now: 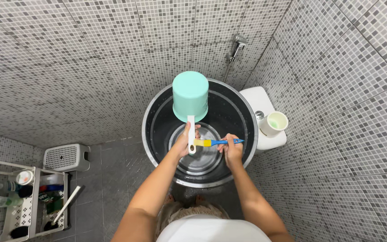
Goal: The person scrubs the inside of a large metal container with a brush, then rinses it using a handheld shower head. They also scrub and rinse a light blue plastic scoop before placing it on a nearby stool.
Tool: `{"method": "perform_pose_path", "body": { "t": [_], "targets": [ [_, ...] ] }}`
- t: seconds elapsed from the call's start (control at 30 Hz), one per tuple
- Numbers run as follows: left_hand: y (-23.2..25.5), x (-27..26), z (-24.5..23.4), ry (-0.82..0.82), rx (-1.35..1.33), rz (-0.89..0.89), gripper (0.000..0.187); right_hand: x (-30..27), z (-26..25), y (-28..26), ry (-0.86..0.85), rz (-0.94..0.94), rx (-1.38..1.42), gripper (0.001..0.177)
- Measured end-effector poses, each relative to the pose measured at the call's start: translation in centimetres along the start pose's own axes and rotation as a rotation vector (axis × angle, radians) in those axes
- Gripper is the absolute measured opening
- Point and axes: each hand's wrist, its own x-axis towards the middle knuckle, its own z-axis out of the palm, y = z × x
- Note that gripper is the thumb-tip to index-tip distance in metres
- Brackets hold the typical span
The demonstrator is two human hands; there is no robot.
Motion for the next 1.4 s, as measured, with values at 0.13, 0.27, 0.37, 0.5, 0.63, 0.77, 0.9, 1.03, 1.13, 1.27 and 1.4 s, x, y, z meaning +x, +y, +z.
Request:
{"method": "perform_pose_path", "body": {
  "t": [0.13,0.27,0.37,0.5,0.63,0.77,0.9,1.03,1.13,1.27,1.4],
  "targets": [
    [-0.2,0.3,-0.2,-0.041,-0.005,-0.016,0.047,0.2,-0.6,-0.2,0.035,-0.008,0.011,0.024],
    [-0.8,0.8,0.1,0.044,0.031,-0.035,0.038,-0.1,-1.3,-0.8,0.008,0.013,0.024,0.018],
    [-1.1,1.1,0.2,0.09,0.087,-0.041,0.037,-0.1,-1.6,0.0,0.098,0.024,-0.01,0.021],
    [-1.6,1.7,0.0,0.127,0.116,-0.038,0.035,0.6,-3.6,0.9,-0.021,0.009,-0.042,0.021],
    [-2.2,2.4,-2.4,0.184,0.346,0.054,0.036,3.0,-10.1,-3.8,0.323,0.053,-0.369,0.019],
    [-2.7,1.9,-6.6,0.33,0.645,0.177,0.039,7.0,-18.5,-12.6,0.677,-0.561,-0.427,0.022],
    [-4.2,0.2,-9.7,0.496,1.168,0.21,0.048,11.0,-20.8,-14.1,0.685,-0.375,-0.462,0.022],
    [-4.5,0.3,-9.8,0.541,1.402,0.182,0.071,13.3,-20.6,-13.9,0.694,-0.198,-0.421,0.016],
    [-4.6,0.8,-9.4,0.54,1.442,0.162,0.073,12.4,-21.4,-14.9,0.773,-0.199,-0.618,0.034],
    [-4.6,1.8,-9.0,0.585,1.202,0.016,0.06,13.6,-21.6,-16.2,0.808,-1.017,-1.564,0.024],
    [-5.0,1.7,-8.9,0.624,0.959,-0.077,0.057,22.0,-17.6,-14.5,0.433,-0.814,-1.037,0.018]
  ]
}}
